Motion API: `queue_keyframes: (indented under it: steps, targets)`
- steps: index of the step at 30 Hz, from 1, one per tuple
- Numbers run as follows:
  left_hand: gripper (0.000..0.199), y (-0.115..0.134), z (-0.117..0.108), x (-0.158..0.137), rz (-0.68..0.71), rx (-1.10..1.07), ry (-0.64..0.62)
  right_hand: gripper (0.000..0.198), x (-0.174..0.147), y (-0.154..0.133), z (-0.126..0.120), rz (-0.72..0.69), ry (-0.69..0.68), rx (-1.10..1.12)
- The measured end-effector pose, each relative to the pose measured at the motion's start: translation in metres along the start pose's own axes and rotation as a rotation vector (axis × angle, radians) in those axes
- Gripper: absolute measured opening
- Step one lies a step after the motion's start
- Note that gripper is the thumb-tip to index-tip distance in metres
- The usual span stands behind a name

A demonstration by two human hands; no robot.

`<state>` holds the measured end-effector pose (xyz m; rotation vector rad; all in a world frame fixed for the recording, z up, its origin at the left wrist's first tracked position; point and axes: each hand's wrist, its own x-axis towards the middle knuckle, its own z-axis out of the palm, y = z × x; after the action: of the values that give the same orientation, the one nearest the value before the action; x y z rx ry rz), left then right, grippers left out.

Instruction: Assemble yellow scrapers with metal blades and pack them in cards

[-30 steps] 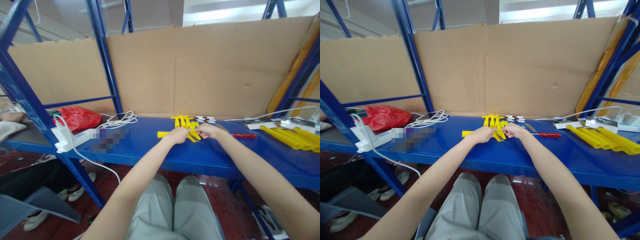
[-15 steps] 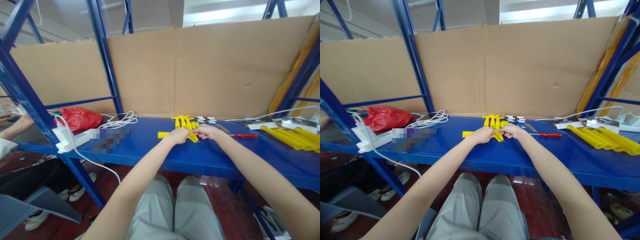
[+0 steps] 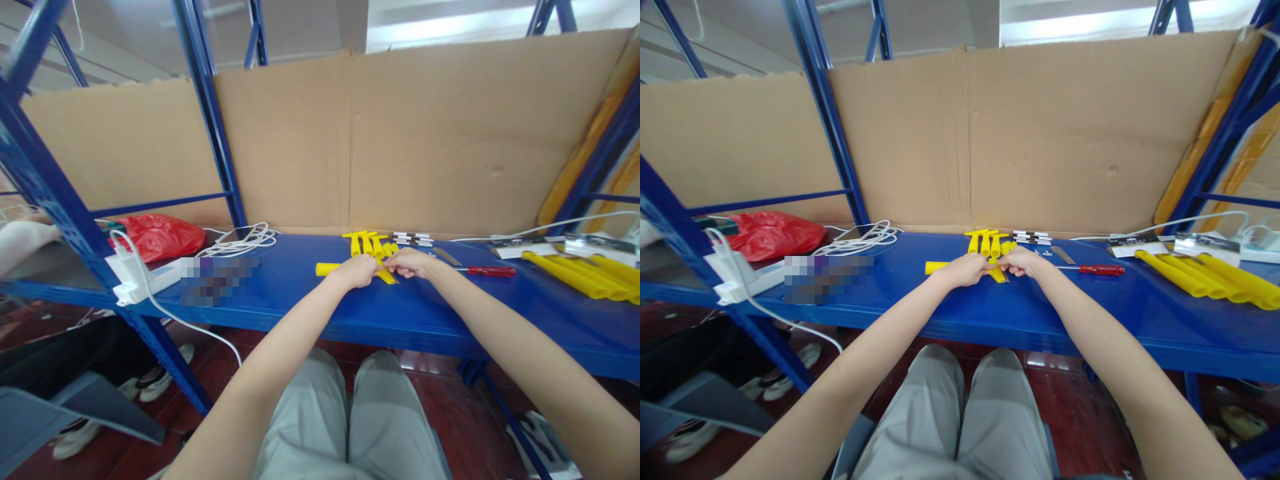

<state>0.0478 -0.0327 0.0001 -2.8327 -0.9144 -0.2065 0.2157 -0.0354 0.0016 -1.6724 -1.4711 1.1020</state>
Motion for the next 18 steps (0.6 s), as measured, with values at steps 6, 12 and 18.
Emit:
queue_keyframes:
  steps: [6, 12, 18]
  targets:
    - [0.03, -0.003, 0.003, 0.001, 0.012, 0.023, 0.1, 0.026, 0.004, 0.002, -0.015, -0.09, 0.123, 0.064]
    - [0.042, -0.008, 0.004, 0.003, 0.049, 0.048, 0.33, 0.014, -0.001, 0.002, -0.031, -0.188, 0.03, 0.21]
    - [0.043, -0.012, 0.01, 0.006, 0.08, 0.059, 0.413, 0.024, 0.006, 0.008, -0.032, -0.303, -0.079, 0.237]
